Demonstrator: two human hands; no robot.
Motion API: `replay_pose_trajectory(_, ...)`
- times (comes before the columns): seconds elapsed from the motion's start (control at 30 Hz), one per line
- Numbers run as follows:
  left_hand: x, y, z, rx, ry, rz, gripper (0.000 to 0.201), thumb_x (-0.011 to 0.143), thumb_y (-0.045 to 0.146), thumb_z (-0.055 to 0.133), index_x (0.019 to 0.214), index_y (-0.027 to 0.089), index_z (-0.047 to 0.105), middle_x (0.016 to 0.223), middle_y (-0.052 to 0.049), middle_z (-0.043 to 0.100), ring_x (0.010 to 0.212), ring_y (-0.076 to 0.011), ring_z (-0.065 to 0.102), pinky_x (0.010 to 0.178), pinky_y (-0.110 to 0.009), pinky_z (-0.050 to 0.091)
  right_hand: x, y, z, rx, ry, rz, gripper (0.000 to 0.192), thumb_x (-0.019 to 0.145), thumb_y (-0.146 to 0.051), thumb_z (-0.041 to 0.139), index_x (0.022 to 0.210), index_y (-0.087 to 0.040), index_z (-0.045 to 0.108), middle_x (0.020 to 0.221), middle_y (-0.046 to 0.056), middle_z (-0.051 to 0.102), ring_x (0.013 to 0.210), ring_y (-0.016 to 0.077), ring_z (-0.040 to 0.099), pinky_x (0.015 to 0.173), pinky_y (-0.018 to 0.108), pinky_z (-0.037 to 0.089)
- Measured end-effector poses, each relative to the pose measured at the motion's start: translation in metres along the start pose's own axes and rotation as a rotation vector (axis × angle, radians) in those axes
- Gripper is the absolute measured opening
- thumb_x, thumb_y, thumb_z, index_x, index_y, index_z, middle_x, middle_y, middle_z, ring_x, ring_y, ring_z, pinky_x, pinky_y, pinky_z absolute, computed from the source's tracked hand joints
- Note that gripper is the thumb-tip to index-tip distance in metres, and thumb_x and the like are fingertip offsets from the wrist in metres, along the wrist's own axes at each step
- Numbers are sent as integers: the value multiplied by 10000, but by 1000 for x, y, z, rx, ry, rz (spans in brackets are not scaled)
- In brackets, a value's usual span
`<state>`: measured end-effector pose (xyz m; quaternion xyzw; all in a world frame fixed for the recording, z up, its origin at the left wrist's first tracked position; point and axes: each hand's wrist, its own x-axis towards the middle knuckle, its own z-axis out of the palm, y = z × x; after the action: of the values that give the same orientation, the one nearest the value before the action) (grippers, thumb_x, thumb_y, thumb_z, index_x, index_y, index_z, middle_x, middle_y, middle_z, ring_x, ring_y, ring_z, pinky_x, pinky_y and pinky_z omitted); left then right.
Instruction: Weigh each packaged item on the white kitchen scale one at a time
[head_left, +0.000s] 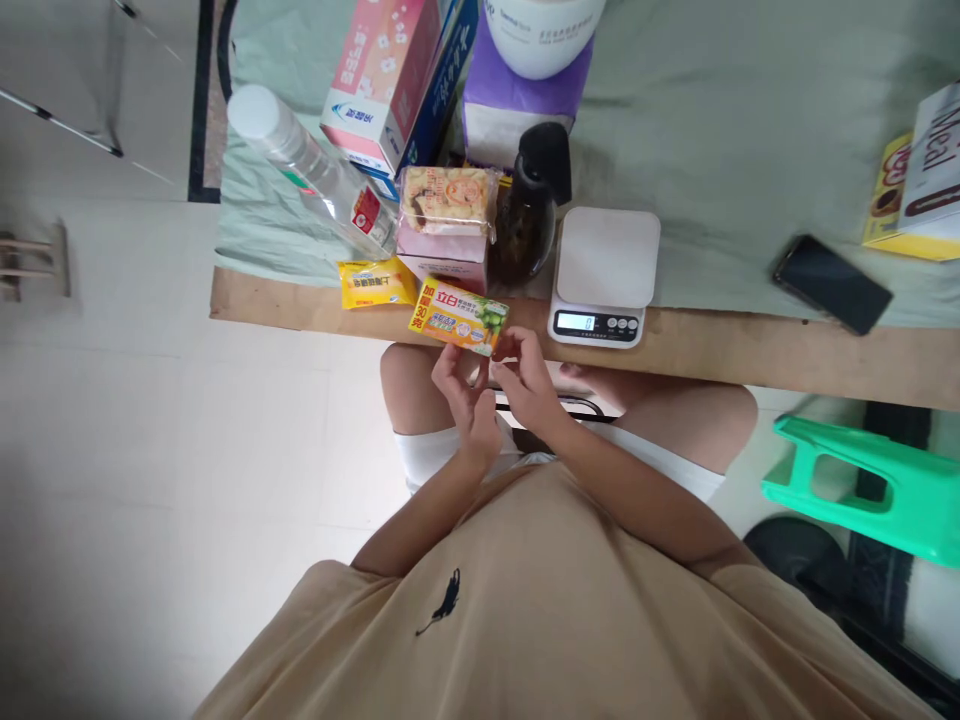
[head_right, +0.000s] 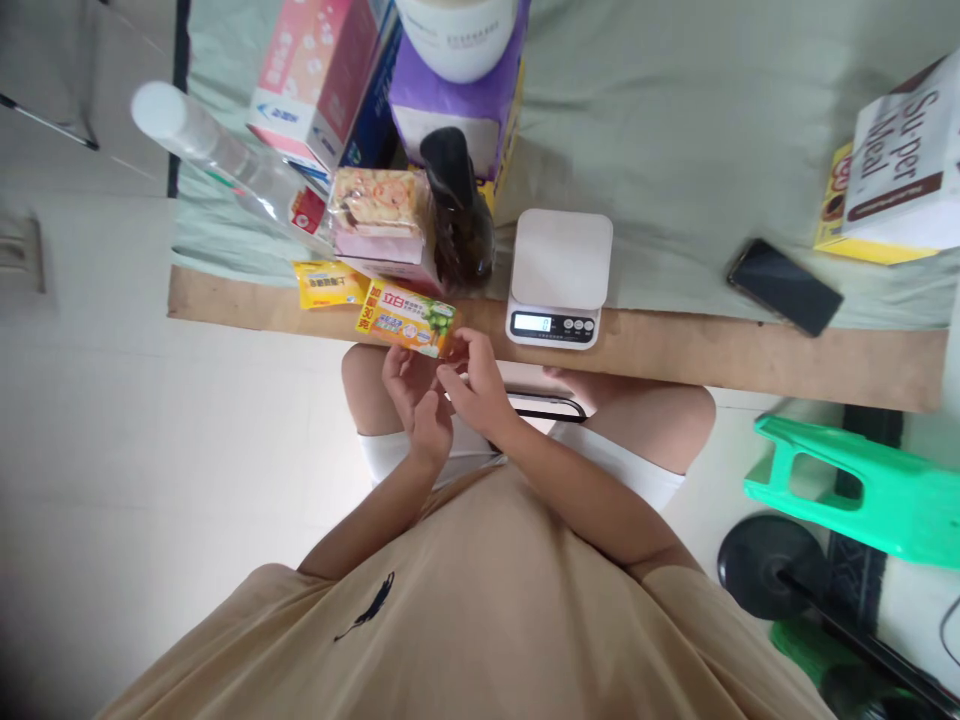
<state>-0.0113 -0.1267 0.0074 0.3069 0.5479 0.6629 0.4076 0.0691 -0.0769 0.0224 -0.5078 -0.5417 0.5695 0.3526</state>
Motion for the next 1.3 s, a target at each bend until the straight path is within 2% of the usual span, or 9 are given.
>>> replay_pose_trajectory(0.23, 12, -5, 2, 6, -16, -8, 679, 847, 602, 641, 1425, 346, 395, 1532, -110, 411, 1462, -270, 478, 1206, -485, 509, 15, 6, -14, 8, -77, -96, 577, 915, -417, 492, 1468, -262, 437, 1502, 128, 480, 1414, 254, 510, 1249, 511, 446)
replay_pose_trajectory(0.37, 14, -5, 2, 47, -21, 35, 598, 890, 566, 605, 1412, 350, 409, 1491, -99, 450, 1396, -245, 521, 1148, -435, 537, 9, 3, -18, 29, -113, -80, 598, 932, -439, 492, 1499, -259, 441, 1557, 123, 468, 1467, 258, 483, 1267, 521, 433)
replay_pose_trajectory(0.47, 11, -4, -1, 171, -24, 177, 546, 914, 566, 555, 1393, 331, 440, 1379, -101, 494, 1222, -233, 584, 1065, -420, 552, -2, 0, -27, 53, -91, -60, 585, 949, -495, 509, 1476, -244, 473, 1558, 132, 492, 1447, 252, 513, 1225, 493, 479)
replay_pose_trajectory(0.63, 0, -1, 13, 206, -140, 312, 457, 872, 557, 584, 1225, 266, 571, 1141, -92, 535, 1080, -241, 586, 995, -445, 549, -27, -3, -80, 120, -53, -56, 466, 966, -585, 528, 1273, -253, 642, 1263, 109, 718, 1167, 230, 705, 1073, 452, 584)
replay_pose_trajectory(0.7, -1, 3, 30, 198, -263, 333, 394, 878, 529, 587, 1151, 246, 586, 1075, -83, 569, 1027, -234, 599, 936, -436, 548, -36, -4, -112, 153, 55, -58, 405, 959, -566, 550, 1165, -247, 692, 1081, 91, 761, 1014, 228, 742, 980, 455, 618)
replay_pose_trajectory(0.8, 4, 11, 67, 174, -566, 344, 213, 968, 421, 500, 927, 222, 564, 834, -39, 576, 786, -171, 564, 710, -337, 485, -43, -5, -165, 186, 358, -107, 347, 929, -536, 573, 1031, -232, 706, 938, 75, 745, 865, 218, 729, 838, 434, 625)
replay_pose_trajectory(0.9, 15, 19, 117, 145, -767, 332, 316, 1021, 352, 434, 746, 201, 476, 649, -2, 499, 612, -123, 458, 582, -292, 374, -38, -6, -223, 155, 695, -198, 310, 876, -509, 564, 907, -217, 663, 841, 61, 684, 760, 178, 666, 732, 370, 572)
replay_pose_trajectory(1.1, 45, 18, 239, 222, -919, 260, 440, 1040, 513, 362, 744, 211, 485, 685, -15, 545, 666, -142, 521, 659, -325, 453, -5, -6, -348, 45, 1106, -154, 210, 822, -384, 425, 864, -225, 557, 790, 68, 602, 713, 140, 612, 640, 327, 433)
replay_pose_trajectory(1.3, 68, -14, 363, 329, -962, 285, 389, 1048, 507, 344, 909, 205, 545, 938, -56, 603, 1000, -219, 667, 950, -417, 571, 37, -20, -448, -25, 1328, -128, 231, 877, -172, 399, 901, -253, 615, 1026, -81, 729, 1047, 91, 694, 912, 372, 479)
